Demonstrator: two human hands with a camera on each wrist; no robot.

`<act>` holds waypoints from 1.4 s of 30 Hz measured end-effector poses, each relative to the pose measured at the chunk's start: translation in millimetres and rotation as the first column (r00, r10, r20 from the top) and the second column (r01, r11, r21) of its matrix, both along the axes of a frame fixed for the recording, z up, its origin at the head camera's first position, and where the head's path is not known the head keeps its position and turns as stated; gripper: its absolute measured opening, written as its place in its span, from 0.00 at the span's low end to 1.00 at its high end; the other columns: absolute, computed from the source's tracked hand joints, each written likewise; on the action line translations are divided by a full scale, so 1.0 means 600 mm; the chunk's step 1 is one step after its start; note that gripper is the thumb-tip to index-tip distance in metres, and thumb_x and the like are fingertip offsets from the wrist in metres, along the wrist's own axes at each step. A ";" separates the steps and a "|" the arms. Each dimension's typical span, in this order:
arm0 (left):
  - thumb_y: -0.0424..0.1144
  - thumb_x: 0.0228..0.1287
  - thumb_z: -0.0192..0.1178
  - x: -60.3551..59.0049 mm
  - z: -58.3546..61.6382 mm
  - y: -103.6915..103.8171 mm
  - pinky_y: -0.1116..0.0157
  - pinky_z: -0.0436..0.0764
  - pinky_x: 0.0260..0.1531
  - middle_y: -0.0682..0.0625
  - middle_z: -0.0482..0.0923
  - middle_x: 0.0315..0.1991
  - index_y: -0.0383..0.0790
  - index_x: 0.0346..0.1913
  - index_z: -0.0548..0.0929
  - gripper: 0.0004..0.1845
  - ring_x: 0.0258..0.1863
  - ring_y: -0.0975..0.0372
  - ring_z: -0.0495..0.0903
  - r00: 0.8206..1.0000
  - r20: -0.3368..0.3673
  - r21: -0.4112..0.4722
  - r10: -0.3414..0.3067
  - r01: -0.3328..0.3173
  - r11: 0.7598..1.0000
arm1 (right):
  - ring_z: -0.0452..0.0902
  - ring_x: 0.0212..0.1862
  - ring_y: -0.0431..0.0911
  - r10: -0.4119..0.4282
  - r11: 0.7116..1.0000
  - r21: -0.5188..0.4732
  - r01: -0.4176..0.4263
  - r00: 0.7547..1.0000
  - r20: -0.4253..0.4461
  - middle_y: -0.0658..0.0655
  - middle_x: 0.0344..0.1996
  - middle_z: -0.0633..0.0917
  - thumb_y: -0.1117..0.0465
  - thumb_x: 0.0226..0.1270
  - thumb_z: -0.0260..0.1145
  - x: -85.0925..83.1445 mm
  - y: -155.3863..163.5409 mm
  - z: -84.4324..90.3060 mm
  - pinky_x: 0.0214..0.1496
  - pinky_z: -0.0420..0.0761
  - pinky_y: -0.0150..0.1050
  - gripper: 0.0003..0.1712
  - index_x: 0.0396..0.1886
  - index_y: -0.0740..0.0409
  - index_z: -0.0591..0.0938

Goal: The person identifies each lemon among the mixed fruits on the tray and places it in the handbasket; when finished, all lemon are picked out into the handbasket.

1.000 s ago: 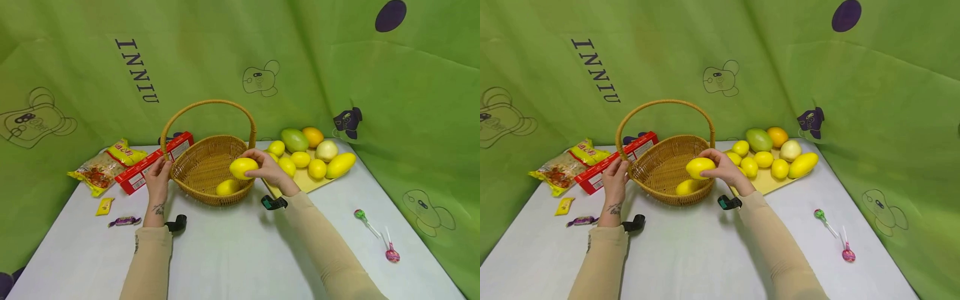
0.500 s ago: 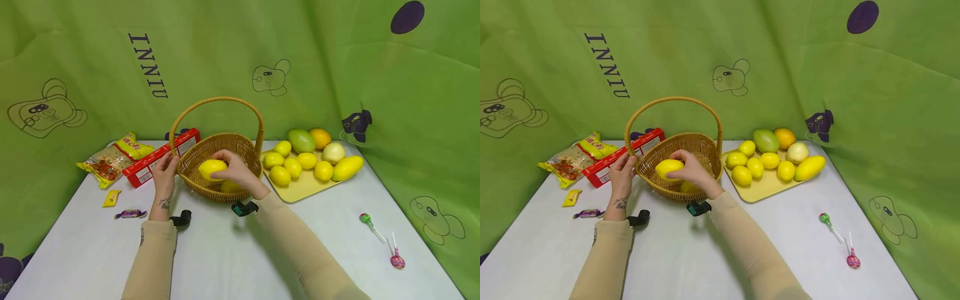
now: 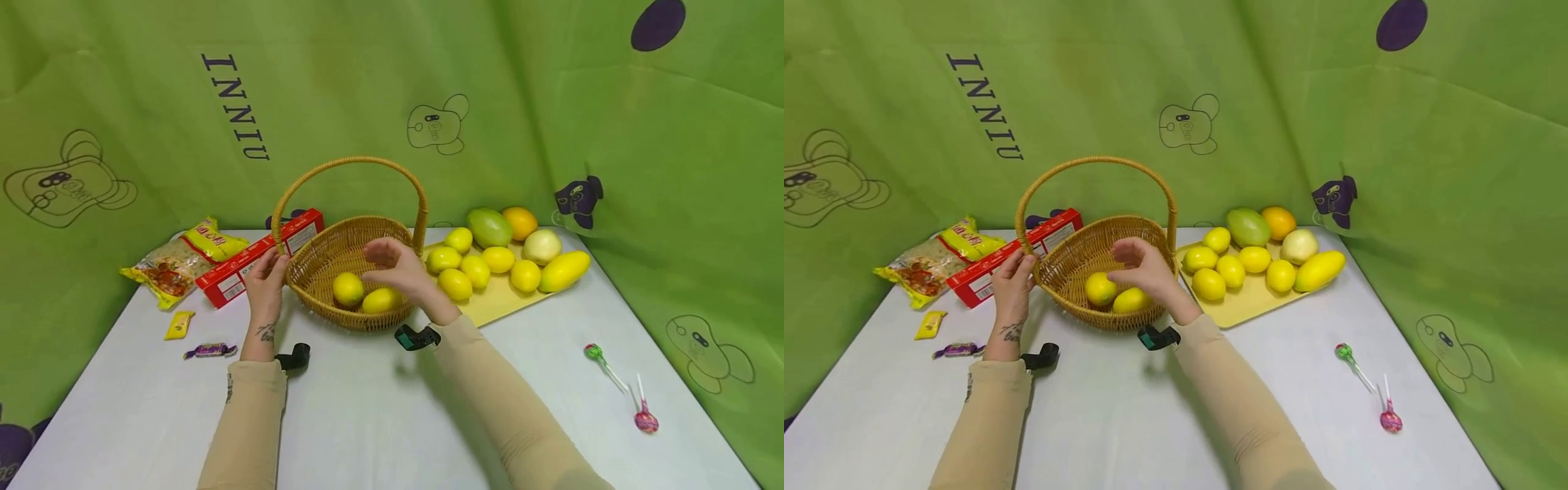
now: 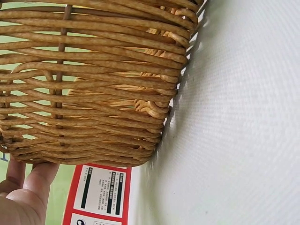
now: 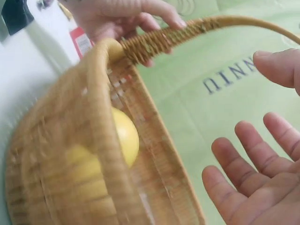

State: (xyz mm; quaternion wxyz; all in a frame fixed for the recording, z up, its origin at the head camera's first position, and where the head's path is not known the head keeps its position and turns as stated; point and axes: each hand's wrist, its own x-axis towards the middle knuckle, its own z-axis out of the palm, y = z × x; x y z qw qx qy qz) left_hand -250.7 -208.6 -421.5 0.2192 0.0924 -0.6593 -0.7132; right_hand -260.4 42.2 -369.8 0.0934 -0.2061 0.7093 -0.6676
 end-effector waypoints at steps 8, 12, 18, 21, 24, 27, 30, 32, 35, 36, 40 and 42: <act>0.44 0.62 0.59 0.003 -0.001 0.000 0.76 0.75 0.31 0.62 0.77 0.36 0.38 0.57 0.77 0.22 0.36 0.69 0.74 1.000 0.021 -0.010 0.002 -0.002 1.000 | 0.73 0.52 0.46 -0.132 0.984 -0.121 0.130 0.991 -0.011 0.65 0.51 0.75 0.78 0.52 0.63 -0.005 0.105 -0.014 0.64 0.65 0.54 0.28 0.55 0.72 0.68; 0.43 0.62 0.59 0.004 -0.002 0.001 0.76 0.75 0.31 0.62 0.77 0.36 0.37 0.57 0.76 0.22 0.37 0.69 0.74 1.000 0.012 0.005 0.003 -0.003 1.000 | 0.72 0.53 0.47 -0.222 0.965 -0.148 0.216 0.975 -0.027 0.61 0.51 0.76 0.79 0.53 0.62 -0.009 0.158 -0.032 0.64 0.65 0.53 0.28 0.56 0.71 0.67; 0.43 0.62 0.60 0.006 -0.003 0.002 0.77 0.76 0.31 0.61 0.77 0.36 0.36 0.57 0.77 0.22 0.37 0.68 0.74 1.000 0.003 0.021 0.004 -0.004 1.000 | 0.68 0.58 0.55 -0.332 0.930 -0.164 0.328 0.943 0.001 0.65 0.54 0.73 0.79 0.53 0.62 -0.009 0.202 -0.063 0.66 0.63 0.51 0.27 0.54 0.67 0.68; 0.43 0.62 0.60 0.007 -0.004 0.002 0.78 0.76 0.30 0.61 0.77 0.36 0.36 0.57 0.77 0.22 0.36 0.68 0.74 1.000 -0.002 0.022 0.001 -0.001 1.000 | 0.65 0.60 0.59 -0.366 0.920 -0.143 0.365 0.930 0.016 0.71 0.57 0.69 0.78 0.54 0.62 -0.009 0.209 -0.079 0.67 0.63 0.50 0.28 0.55 0.68 0.67; 0.43 0.62 0.60 0.008 -0.003 0.003 0.78 0.76 0.30 0.61 0.77 0.36 0.35 0.57 0.77 0.22 0.37 0.68 0.74 1.000 -0.007 0.021 0.000 0.000 1.000 | 0.63 0.62 0.60 -0.396 0.908 -0.133 0.396 0.918 0.028 0.73 0.59 0.67 0.78 0.53 0.63 -0.008 0.209 -0.095 0.68 0.61 0.50 0.29 0.57 0.71 0.66; 0.43 0.62 0.60 0.008 -0.002 0.004 0.78 0.76 0.30 0.60 0.77 0.36 0.35 0.57 0.76 0.22 0.37 0.67 0.75 1.000 -0.008 0.021 0.003 -0.002 1.000 | 0.63 0.63 0.58 -0.426 0.899 -0.107 0.426 0.904 0.018 0.71 0.59 0.69 0.78 0.52 0.64 -0.007 0.205 -0.110 0.69 0.60 0.48 0.30 0.57 0.72 0.66; 0.42 0.62 0.60 0.008 -0.001 0.005 0.78 0.76 0.30 0.59 0.78 0.36 0.35 0.56 0.77 0.22 0.38 0.65 0.75 1.000 -0.012 0.033 0.006 -0.006 0.999 | 0.64 0.62 0.57 -0.453 0.888 -0.087 0.451 0.892 0.007 0.70 0.57 0.71 0.78 0.51 0.66 -0.010 0.200 -0.124 0.69 0.60 0.45 0.30 0.56 0.73 0.68; 0.42 0.62 0.60 0.008 -0.001 0.005 0.77 0.76 0.29 0.59 0.78 0.36 0.35 0.56 0.77 0.21 0.38 0.64 0.75 1.000 -0.016 0.040 0.007 -0.006 0.999 | 0.64 0.62 0.57 -0.468 0.882 -0.061 0.467 0.884 0.008 0.70 0.57 0.71 0.77 0.51 0.66 -0.011 0.196 -0.132 0.69 0.61 0.45 0.30 0.56 0.73 0.68; 0.41 0.62 0.60 0.007 -0.001 0.006 0.77 0.76 0.29 0.59 0.78 0.35 0.34 0.56 0.77 0.21 0.37 0.63 0.75 1.000 -0.022 0.057 0.003 -0.002 0.998 | 0.65 0.62 0.55 -0.490 0.871 -0.016 0.491 0.871 0.031 0.68 0.57 0.72 0.75 0.51 0.67 -0.013 0.192 -0.140 0.68 0.62 0.45 0.31 0.56 0.72 0.69; 0.41 0.62 0.60 0.007 -0.001 0.006 0.77 0.76 0.29 0.59 0.78 0.35 0.34 0.56 0.77 0.21 0.36 0.64 0.75 1.000 -0.022 0.060 0.002 -0.001 0.998 | 0.65 0.62 0.55 -0.497 0.868 0.007 0.497 0.867 0.039 0.68 0.57 0.72 0.74 0.51 0.68 -0.013 0.191 -0.142 0.68 0.62 0.45 0.31 0.56 0.71 0.69; 0.40 0.62 0.59 0.007 -0.002 0.006 0.77 0.77 0.28 0.60 0.78 0.35 0.34 0.57 0.76 0.21 0.34 0.66 0.75 1.000 -0.025 0.056 -0.001 0.002 0.998 | 0.66 0.60 0.53 -0.522 0.852 0.081 0.517 0.851 0.058 0.64 0.57 0.73 0.71 0.49 0.70 -0.014 0.187 -0.147 0.66 0.62 0.45 0.32 0.56 0.67 0.71; 0.40 0.62 0.60 0.007 -0.002 0.006 0.77 0.77 0.28 0.60 0.78 0.34 0.34 0.56 0.76 0.21 0.34 0.66 0.75 1.000 -0.028 0.051 0.000 0.001 0.999 | 0.65 0.60 0.53 -0.527 0.847 0.110 0.519 0.847 0.061 0.62 0.58 0.73 0.70 0.48 0.71 -0.014 0.186 -0.149 0.66 0.62 0.46 0.33 0.57 0.65 0.71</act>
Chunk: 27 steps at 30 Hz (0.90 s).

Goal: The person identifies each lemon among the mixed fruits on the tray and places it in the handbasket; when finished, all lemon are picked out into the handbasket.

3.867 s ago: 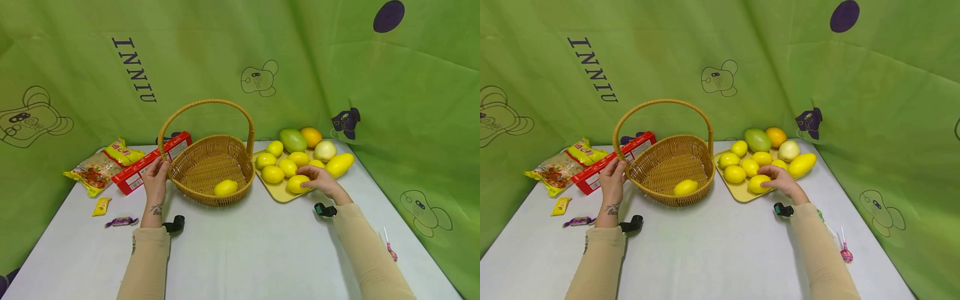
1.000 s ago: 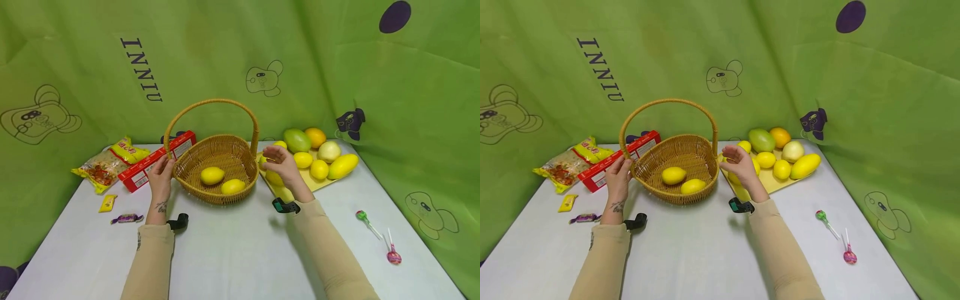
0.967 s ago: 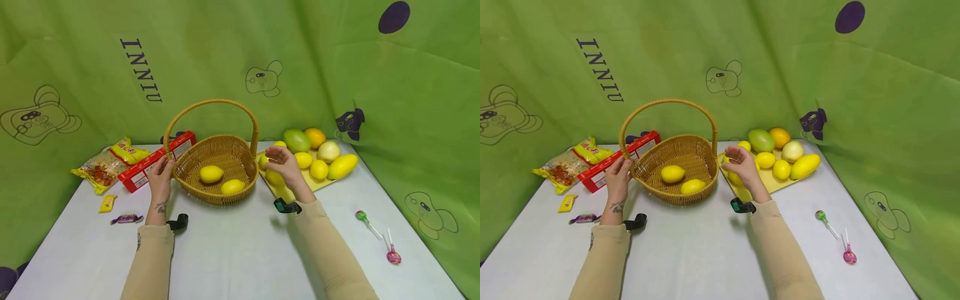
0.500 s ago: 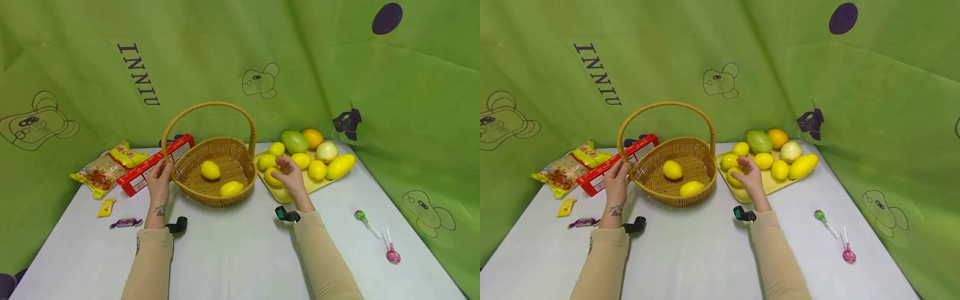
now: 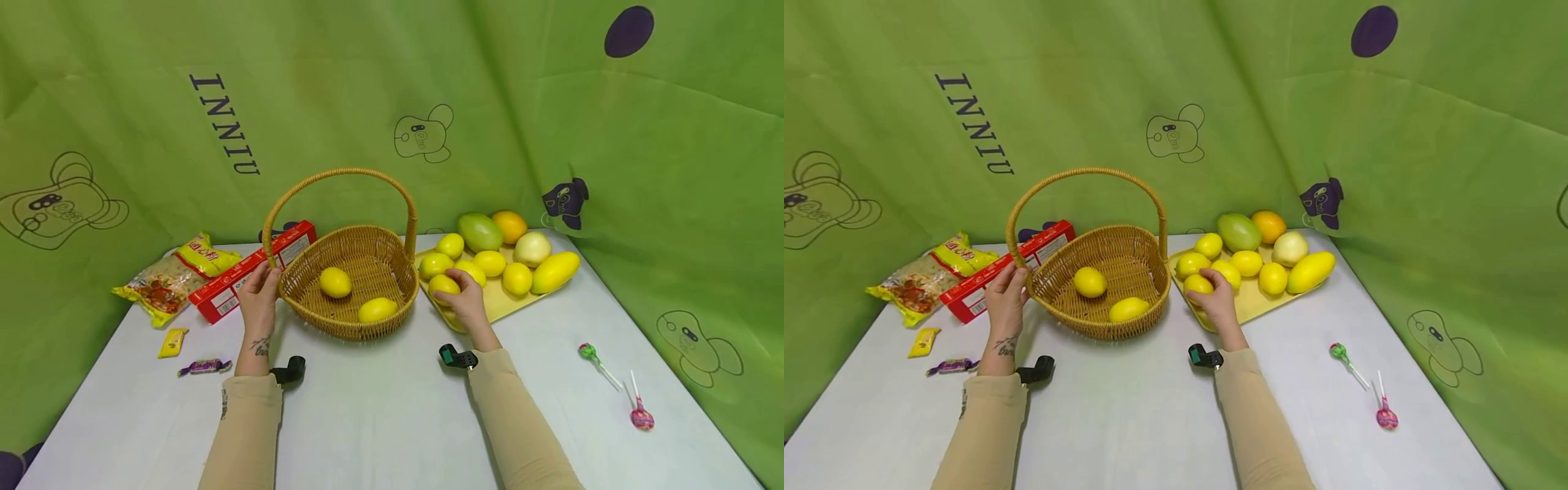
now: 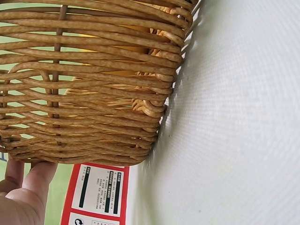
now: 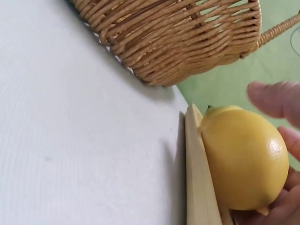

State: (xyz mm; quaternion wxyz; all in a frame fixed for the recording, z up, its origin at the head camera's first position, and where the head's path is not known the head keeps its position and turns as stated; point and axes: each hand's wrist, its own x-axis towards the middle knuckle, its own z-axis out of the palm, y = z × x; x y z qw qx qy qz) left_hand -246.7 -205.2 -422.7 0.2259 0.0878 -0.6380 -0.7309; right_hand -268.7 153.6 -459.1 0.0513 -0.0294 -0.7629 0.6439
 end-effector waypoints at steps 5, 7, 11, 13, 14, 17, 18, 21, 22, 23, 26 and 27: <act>0.41 0.61 0.60 0.002 -0.001 0.000 0.77 0.77 0.28 0.61 0.78 0.34 0.33 0.56 0.76 0.22 0.35 0.66 0.75 1.000 -0.009 0.000 -0.001 0.001 1.000 | 0.64 0.61 0.54 0.000 0.998 0.068 -0.003 0.999 0.048 0.61 0.60 0.71 0.70 0.48 0.71 -0.001 -0.001 -0.005 0.66 0.61 0.49 0.35 0.59 0.62 0.70; 0.41 0.62 0.60 0.002 -0.001 0.000 0.78 0.77 0.28 0.61 0.78 0.34 0.32 0.57 0.76 0.23 0.35 0.66 0.75 1.000 -0.009 0.001 -0.006 0.006 1.000 | 0.64 0.61 0.54 -0.001 0.997 0.083 -0.004 0.999 0.052 0.61 0.60 0.71 0.70 0.47 0.71 0.000 0.000 -0.004 0.66 0.61 0.49 0.35 0.59 0.62 0.70; 0.41 0.62 0.60 0.002 -0.001 0.001 0.78 0.76 0.28 0.61 0.78 0.34 0.32 0.57 0.75 0.23 0.35 0.67 0.75 1.000 -0.007 0.005 -0.014 0.014 1.000 | 0.64 0.60 0.54 -0.004 0.996 0.091 0.001 1.000 0.028 0.61 0.59 0.72 0.70 0.47 0.71 0.005 0.005 0.005 0.66 0.62 0.48 0.35 0.58 0.63 0.71; 0.40 0.63 0.59 0.002 0.000 0.002 0.78 0.76 0.28 0.61 0.78 0.34 0.33 0.57 0.76 0.21 0.35 0.67 0.75 1.000 -0.002 0.004 -0.014 0.014 1.000 | 0.65 0.59 0.53 0.005 0.997 0.074 -0.005 1.000 0.002 0.62 0.59 0.72 0.70 0.48 0.70 0.010 0.010 0.014 0.65 0.63 0.47 0.34 0.58 0.64 0.71; 0.39 0.63 0.58 0.001 0.000 0.002 0.78 0.76 0.28 0.61 0.78 0.34 0.34 0.57 0.76 0.21 0.34 0.66 0.74 1.000 -0.001 0.005 -0.014 0.014 1.000 | 0.65 0.59 0.52 0.012 0.998 0.060 -0.012 1.000 -0.010 0.62 0.58 0.72 0.71 0.48 0.70 0.011 0.012 0.019 0.65 0.64 0.46 0.34 0.58 0.64 0.71; 0.39 0.63 0.58 0.001 0.002 0.003 0.77 0.76 0.27 0.61 0.78 0.33 0.34 0.56 0.76 0.20 0.34 0.66 0.74 1.000 0.005 0.000 -0.014 0.014 1.000 | 0.65 0.58 0.49 0.056 0.998 -0.005 -0.056 0.997 -0.057 0.62 0.59 0.71 0.74 0.50 0.67 0.017 0.016 0.036 0.61 0.67 0.38 0.33 0.59 0.65 0.70; 0.39 0.63 0.58 0.001 0.002 0.003 0.77 0.76 0.28 0.61 0.78 0.33 0.34 0.56 0.76 0.20 0.34 0.65 0.74 1.000 0.007 -0.001 -0.014 0.014 1.000 | 0.66 0.57 0.48 0.076 0.996 -0.038 -0.079 0.994 -0.076 0.62 0.59 0.71 0.75 0.50 0.66 0.018 0.015 0.041 0.60 0.68 0.35 0.33 0.59 0.66 0.70; 0.41 0.63 0.59 0.001 0.002 0.003 0.77 0.76 0.28 0.60 0.78 0.33 0.33 0.57 0.76 0.22 0.35 0.65 0.74 1.000 0.008 -0.002 -0.010 0.010 1.000 | 0.67 0.55 0.44 0.145 0.981 -0.112 -0.160 0.981 -0.131 0.63 0.60 0.71 0.77 0.51 0.64 0.023 0.005 0.060 0.54 0.70 0.27 0.32 0.59 0.68 0.69; 0.41 0.62 0.59 0.001 0.002 0.002 0.77 0.76 0.28 0.60 0.78 0.33 0.32 0.57 0.75 0.22 0.35 0.65 0.75 1.000 0.003 -0.001 -0.008 0.008 1.000 | 0.68 0.54 0.44 0.172 0.973 -0.132 -0.192 0.974 -0.148 0.64 0.59 0.71 0.78 0.50 0.63 0.025 -0.001 0.067 0.53 0.71 0.27 0.32 0.59 0.69 0.69; 0.41 0.62 0.59 0.001 0.002 0.002 0.77 0.76 0.28 0.60 0.78 0.34 0.32 0.57 0.76 0.22 0.35 0.64 0.75 1.000 0.001 0.000 -0.006 0.006 1.000 | 0.69 0.53 0.43 0.202 0.964 -0.144 -0.226 0.966 -0.165 0.64 0.58 0.71 0.78 0.51 0.63 0.027 -0.007 0.073 0.52 0.72 0.26 0.32 0.59 0.70 0.69; 0.41 0.62 0.60 0.001 0.000 0.001 0.78 0.77 0.28 0.60 0.78 0.34 0.33 0.56 0.76 0.22 0.35 0.64 0.75 1.000 -0.007 -0.005 0.000 0.000 1.000 | 0.70 0.50 0.43 0.292 0.930 -0.172 -0.326 0.936 -0.196 0.64 0.56 0.72 0.79 0.50 0.62 0.033 -0.037 0.090 0.51 0.73 0.28 0.32 0.58 0.72 0.68; 0.41 0.62 0.60 0.001 0.000 0.000 0.78 0.77 0.28 0.60 0.78 0.34 0.34 0.56 0.77 0.22 0.35 0.64 0.76 1.000 -0.011 -0.006 0.002 -0.002 1.000 | 0.71 0.50 0.42 0.321 0.920 -0.168 -0.355 0.926 -0.200 0.64 0.56 0.72 0.78 0.50 0.62 0.034 -0.048 0.094 0.51 0.74 0.29 0.32 0.58 0.72 0.68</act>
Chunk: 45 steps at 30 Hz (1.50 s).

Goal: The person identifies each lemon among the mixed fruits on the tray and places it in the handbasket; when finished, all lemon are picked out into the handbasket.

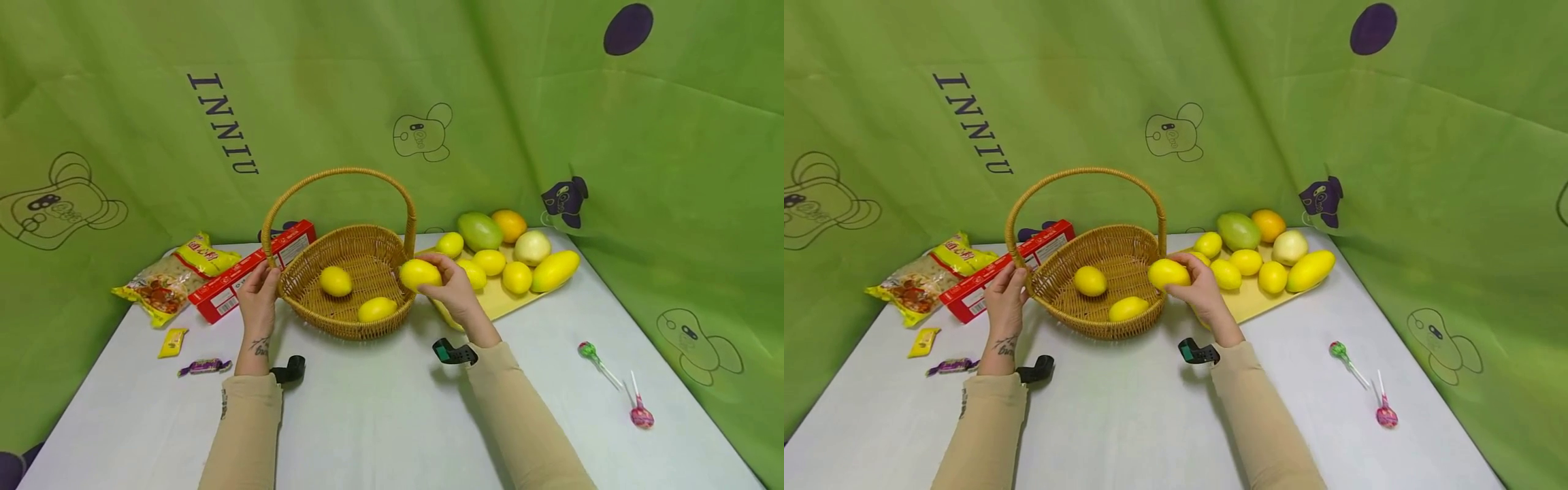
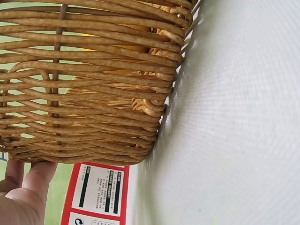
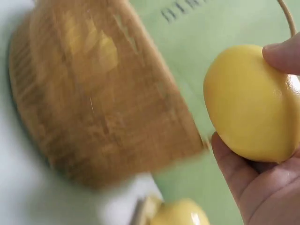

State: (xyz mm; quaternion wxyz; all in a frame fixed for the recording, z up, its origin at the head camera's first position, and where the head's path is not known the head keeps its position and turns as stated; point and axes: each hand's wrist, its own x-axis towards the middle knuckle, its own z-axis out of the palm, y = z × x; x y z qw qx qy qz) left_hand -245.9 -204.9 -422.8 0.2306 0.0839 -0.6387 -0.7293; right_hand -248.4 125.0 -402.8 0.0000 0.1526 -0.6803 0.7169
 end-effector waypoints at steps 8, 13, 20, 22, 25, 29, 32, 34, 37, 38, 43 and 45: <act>0.41 0.61 0.61 0.000 -0.002 -0.002 0.78 0.77 0.28 0.60 0.78 0.33 0.36 0.55 0.78 0.20 0.34 0.65 0.76 1.000 -0.001 0.033 0.008 -0.008 0.999 | 0.71 0.48 0.46 0.184 0.978 0.108 -0.179 0.982 -0.037 0.66 0.55 0.74 0.77 0.48 0.64 0.001 -0.110 0.015 0.49 0.73 0.35 0.31 0.56 0.68 0.71; 0.39 0.62 0.60 -0.001 -0.002 -0.003 0.77 0.76 0.27 0.60 0.78 0.33 0.36 0.55 0.78 0.19 0.33 0.67 0.74 1.000 0.011 0.035 -0.002 0.001 0.999 | 0.71 0.47 0.45 0.239 0.959 0.159 -0.233 0.971 -0.018 0.65 0.56 0.74 0.75 0.48 0.64 0.001 -0.163 0.020 0.47 0.74 0.35 0.31 0.57 0.67 0.71; 0.41 0.62 0.60 -0.006 -0.001 0.000 0.77 0.75 0.27 0.61 0.78 0.32 0.33 0.55 0.77 0.22 0.32 0.68 0.73 1.000 0.006 0.005 -0.012 0.012 1.000 | 0.70 0.56 0.56 0.270 0.957 0.110 -0.268 0.963 0.004 0.69 0.58 0.71 0.76 0.51 0.63 -0.002 -0.182 0.017 0.58 0.72 0.41 0.30 0.57 0.69 0.69; 0.41 0.61 0.60 -0.006 -0.001 0.000 0.76 0.75 0.27 0.61 0.78 0.32 0.32 0.55 0.76 0.22 0.32 0.67 0.73 1.000 0.003 -0.001 -0.010 0.010 1.000 | 0.67 0.60 0.59 0.270 0.960 0.079 -0.269 0.963 -0.009 0.71 0.58 0.70 0.77 0.52 0.63 -0.003 -0.179 0.015 0.64 0.68 0.44 0.30 0.58 0.69 0.69; 0.41 0.61 0.61 -0.006 -0.002 0.000 0.76 0.75 0.26 0.61 0.78 0.32 0.33 0.54 0.77 0.21 0.31 0.67 0.73 1.000 0.008 -0.009 -0.002 0.002 1.000 | 0.64 0.62 0.62 0.264 0.964 0.041 -0.263 0.964 -0.039 0.75 0.58 0.69 0.77 0.51 0.63 -0.004 -0.168 0.013 0.67 0.64 0.49 0.30 0.57 0.70 0.68; 0.41 0.61 0.60 -0.004 -0.002 -0.002 0.77 0.75 0.26 0.61 0.77 0.32 0.34 0.54 0.78 0.21 0.31 0.68 0.73 1.000 0.013 -0.017 0.009 -0.009 1.000 | 0.65 0.61 0.63 0.239 0.971 0.020 -0.238 0.968 -0.075 0.74 0.56 0.70 0.79 0.51 0.63 -0.005 -0.145 0.015 0.66 0.65 0.50 0.30 0.56 0.72 0.69; 0.42 0.62 0.60 -0.001 0.000 -0.003 0.78 0.75 0.27 0.61 0.77 0.32 0.35 0.55 0.78 0.21 0.32 0.68 0.73 1.000 0.020 -0.029 0.016 -0.016 0.999 | 0.66 0.61 0.61 0.206 0.978 0.004 -0.207 0.975 -0.086 0.72 0.56 0.72 0.80 0.51 0.62 -0.005 -0.122 0.018 0.66 0.65 0.49 0.29 0.56 0.73 0.68; 0.43 0.62 0.60 -0.001 0.002 -0.004 0.78 0.75 0.28 0.61 0.77 0.32 0.35 0.55 0.78 0.21 0.33 0.67 0.73 1.000 0.025 -0.036 0.018 -0.018 0.999 | 0.66 0.61 0.61 0.181 0.983 -0.016 -0.183 0.980 -0.083 0.72 0.56 0.71 0.80 0.51 0.62 -0.004 -0.102 0.023 0.66 0.65 0.50 0.29 0.56 0.73 0.68; 0.43 0.62 0.60 0.000 0.002 -0.004 0.78 0.76 0.29 0.61 0.77 0.33 0.36 0.56 0.77 0.22 0.34 0.67 0.73 0.999 0.032 -0.042 0.016 -0.014 0.999 | 0.65 0.61 0.61 0.129 0.990 -0.046 -0.132 0.989 -0.071 0.73 0.57 0.70 0.80 0.51 0.61 -0.005 -0.069 0.028 0.66 0.63 0.52 0.30 0.57 0.74 0.67; 0.43 0.62 0.60 0.000 0.002 -0.004 0.78 0.76 0.29 0.61 0.77 0.33 0.36 0.56 0.77 0.22 0.34 0.67 0.73 0.999 0.032 -0.041 0.014 -0.013 0.999 | 0.66 0.61 0.60 0.107 0.992 -0.055 -0.111 0.992 -0.071 0.73 0.58 0.69 0.80 0.51 0.61 -0.006 -0.056 0.029 0.66 0.62 0.53 0.30 0.57 0.75 0.66; 0.43 0.62 0.59 -0.001 0.001 -0.003 0.78 0.76 0.30 0.61 0.77 0.33 0.36 0.56 0.77 0.22 0.35 0.66 0.74 0.999 0.038 -0.029 0.005 -0.004 1.000 | 0.70 0.58 0.50 0.007 0.997 -0.080 -0.014 0.997 -0.081 0.69 0.57 0.72 0.81 0.52 0.59 -0.022 0.010 0.024 0.66 0.62 0.53 0.31 0.58 0.76 0.65; 0.43 0.62 0.59 -0.001 0.000 -0.003 0.78 0.76 0.30 0.61 0.77 0.34 0.36 0.57 0.77 0.22 0.36 0.65 0.74 0.999 0.039 -0.021 -0.001 0.002 1.000 | 0.71 0.56 0.46 -0.024 0.997 -0.069 0.018 0.996 -0.087 0.61 0.55 0.75 0.81 0.53 0.59 -0.031 0.037 0.019 0.66 0.63 0.52 0.31 0.59 0.75 0.64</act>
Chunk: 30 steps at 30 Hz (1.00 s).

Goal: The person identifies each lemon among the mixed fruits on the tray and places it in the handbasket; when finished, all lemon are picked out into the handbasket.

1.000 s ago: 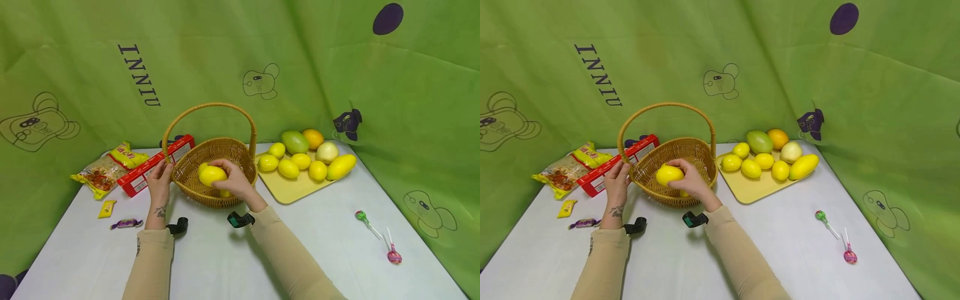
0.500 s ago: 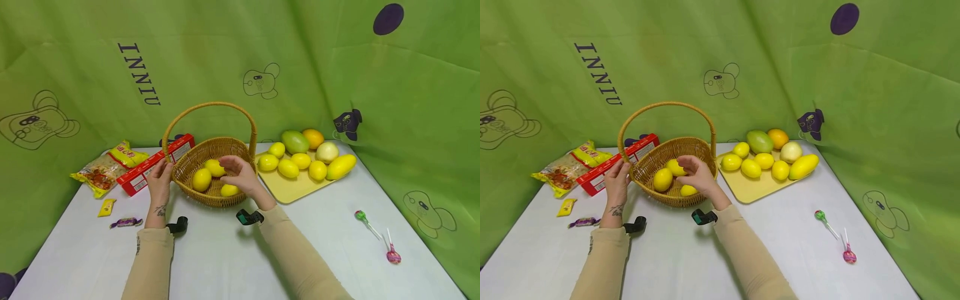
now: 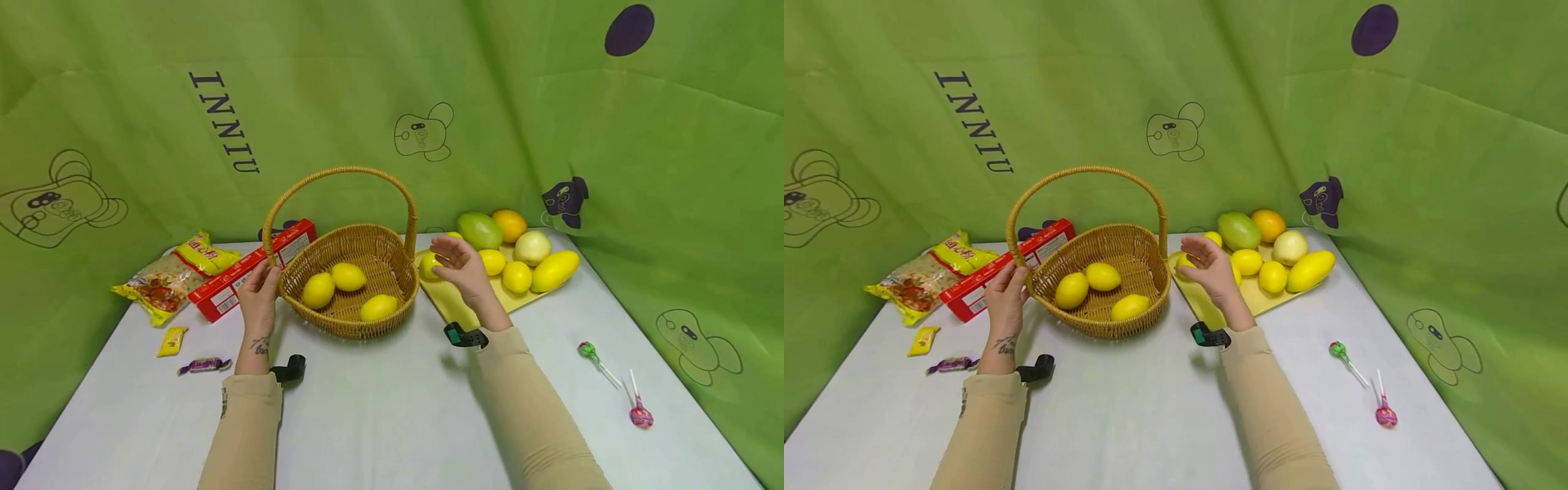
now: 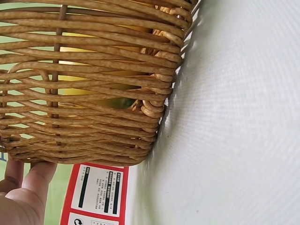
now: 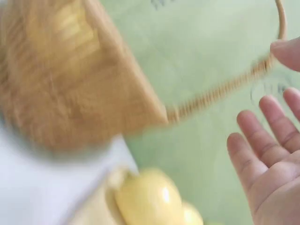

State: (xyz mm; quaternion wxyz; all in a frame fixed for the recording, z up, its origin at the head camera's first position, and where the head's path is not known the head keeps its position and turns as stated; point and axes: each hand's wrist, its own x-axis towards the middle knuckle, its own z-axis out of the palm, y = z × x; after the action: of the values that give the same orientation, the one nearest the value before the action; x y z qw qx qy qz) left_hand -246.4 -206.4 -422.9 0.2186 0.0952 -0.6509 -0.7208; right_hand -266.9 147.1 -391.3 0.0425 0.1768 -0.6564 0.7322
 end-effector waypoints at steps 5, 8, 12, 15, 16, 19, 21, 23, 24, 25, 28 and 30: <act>0.44 0.62 0.59 0.002 -0.003 -0.001 0.78 0.76 0.30 0.59 0.77 0.36 0.37 0.57 0.76 0.23 0.38 0.64 0.74 1.000 0.006 -0.001 -0.002 0.002 1.000 | 0.69 0.59 0.50 -0.059 0.997 0.059 0.058 0.998 0.014 0.62 0.56 0.74 0.80 0.54 0.60 -0.029 0.058 -0.023 0.67 0.61 0.52 0.32 0.60 0.74 0.64; 0.45 0.62 0.59 0.003 -0.004 -0.002 0.78 0.76 0.30 0.60 0.77 0.36 0.37 0.57 0.76 0.23 0.36 0.66 0.74 1.000 0.014 -0.012 0.002 -0.002 1.000 | 0.64 0.63 0.58 -0.084 0.989 0.123 0.078 0.995 0.047 0.70 0.59 0.69 0.80 0.55 0.60 -0.040 0.082 -0.034 0.69 0.58 0.51 0.31 0.61 0.75 0.63; 0.44 0.62 0.59 0.005 -0.005 -0.002 0.78 0.76 0.30 0.60 0.76 0.36 0.37 0.57 0.76 0.22 0.36 0.67 0.74 1.000 0.022 -0.016 0.002 -0.002 1.000 | 0.57 0.66 0.63 -0.104 0.981 0.176 0.087 0.991 0.088 0.72 0.59 0.66 0.80 0.56 0.59 -0.038 0.098 -0.036 0.70 0.55 0.52 0.31 0.61 0.76 0.62; 0.45 0.62 0.59 0.005 -0.004 -0.002 0.78 0.77 0.31 0.60 0.76 0.36 0.38 0.58 0.76 0.23 0.37 0.65 0.74 1.000 0.025 -0.011 -0.002 0.003 1.000 | 0.57 0.66 0.63 -0.120 0.978 0.181 0.100 0.987 0.108 0.75 0.60 0.64 0.80 0.56 0.59 -0.041 0.107 -0.043 0.70 0.54 0.52 0.32 0.61 0.76 0.62; 0.45 0.62 0.59 0.005 -0.004 -0.002 0.78 0.77 0.32 0.60 0.77 0.36 0.38 0.58 0.76 0.23 0.38 0.64 0.75 1.000 0.025 -0.010 -0.004 0.005 1.000 | 0.57 0.66 0.62 -0.128 0.977 0.187 0.105 0.985 0.113 0.75 0.61 0.64 0.80 0.56 0.60 -0.043 0.110 -0.048 0.70 0.54 0.52 0.31 0.61 0.76 0.62; 0.45 0.62 0.59 0.005 -0.003 -0.001 0.77 0.77 0.32 0.60 0.76 0.36 0.38 0.58 0.76 0.23 0.39 0.63 0.75 1.000 0.021 -0.011 -0.007 0.007 1.000 | 0.57 0.67 0.60 -0.148 0.973 0.195 0.120 0.980 0.132 0.74 0.62 0.64 0.78 0.57 0.61 -0.052 0.120 -0.065 0.71 0.55 0.49 0.31 0.61 0.74 0.63; 0.45 0.63 0.59 0.005 -0.002 0.000 0.77 0.77 0.32 0.60 0.76 0.36 0.38 0.58 0.76 0.23 0.38 0.64 0.75 1.000 0.019 -0.012 -0.008 0.008 1.000 | 0.58 0.67 0.59 -0.160 0.971 0.203 0.130 0.977 0.141 0.72 0.63 0.65 0.77 0.56 0.62 -0.056 0.123 -0.075 0.71 0.56 0.47 0.31 0.61 0.73 0.64; 0.45 0.62 0.59 0.005 -0.001 0.000 0.77 0.77 0.32 0.60 0.76 0.36 0.37 0.58 0.76 0.23 0.38 0.65 0.74 1.000 0.017 -0.011 -0.010 0.010 1.000 | 0.58 0.66 0.59 -0.172 0.967 0.214 0.139 0.975 0.144 0.71 0.62 0.65 0.77 0.56 0.62 -0.057 0.123 -0.081 0.71 0.56 0.46 0.31 0.61 0.73 0.64; 0.45 0.62 0.59 0.004 -0.001 0.001 0.77 0.77 0.32 0.60 0.76 0.36 0.37 0.58 0.76 0.23 0.37 0.65 0.74 1.000 0.016 -0.011 -0.010 0.010 1.000 | 0.58 0.66 0.59 -0.179 0.964 0.221 0.145 0.973 0.142 0.71 0.62 0.66 0.76 0.56 0.63 -0.057 0.122 -0.082 0.71 0.56 0.45 0.31 0.61 0.73 0.65; 0.45 0.62 0.59 0.004 -0.001 0.001 0.77 0.77 0.32 0.60 0.76 0.36 0.37 0.58 0.76 0.23 0.37 0.65 0.74 1.000 0.015 -0.010 -0.010 0.010 1.000 | 0.58 0.66 0.59 -0.186 0.962 0.226 0.151 0.973 0.140 0.71 0.62 0.66 0.76 0.55 0.63 -0.058 0.121 -0.084 0.71 0.56 0.45 0.31 0.60 0.72 0.65; 0.45 0.62 0.59 0.004 0.000 0.001 0.77 0.77 0.32 0.60 0.76 0.36 0.37 0.58 0.76 0.24 0.38 0.65 0.74 1.000 0.008 -0.002 -0.011 0.011 1.000 | 0.59 0.66 0.59 -0.201 0.953 0.257 0.161 0.970 0.136 0.70 0.62 0.67 0.74 0.54 0.65 -0.058 0.115 -0.085 0.70 0.57 0.46 0.32 0.60 0.71 0.66; 0.45 0.62 0.59 0.004 0.000 0.001 0.78 0.77 0.32 0.60 0.76 0.36 0.37 0.58 0.76 0.24 0.38 0.65 0.74 1.000 0.006 0.002 -0.011 0.011 1.000 | 0.59 0.66 0.58 -0.204 0.946 0.283 0.157 0.968 0.146 0.70 0.62 0.67 0.74 0.54 0.66 -0.058 0.113 -0.085 0.70 0.57 0.47 0.33 0.60 0.71 0.66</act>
State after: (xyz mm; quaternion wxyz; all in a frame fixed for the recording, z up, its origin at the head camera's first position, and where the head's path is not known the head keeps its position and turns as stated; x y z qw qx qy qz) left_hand -244.1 -205.7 -423.1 0.2129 0.0939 -0.6513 -0.7222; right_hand -301.7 214.8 -442.4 0.0278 0.0555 -0.7645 0.6416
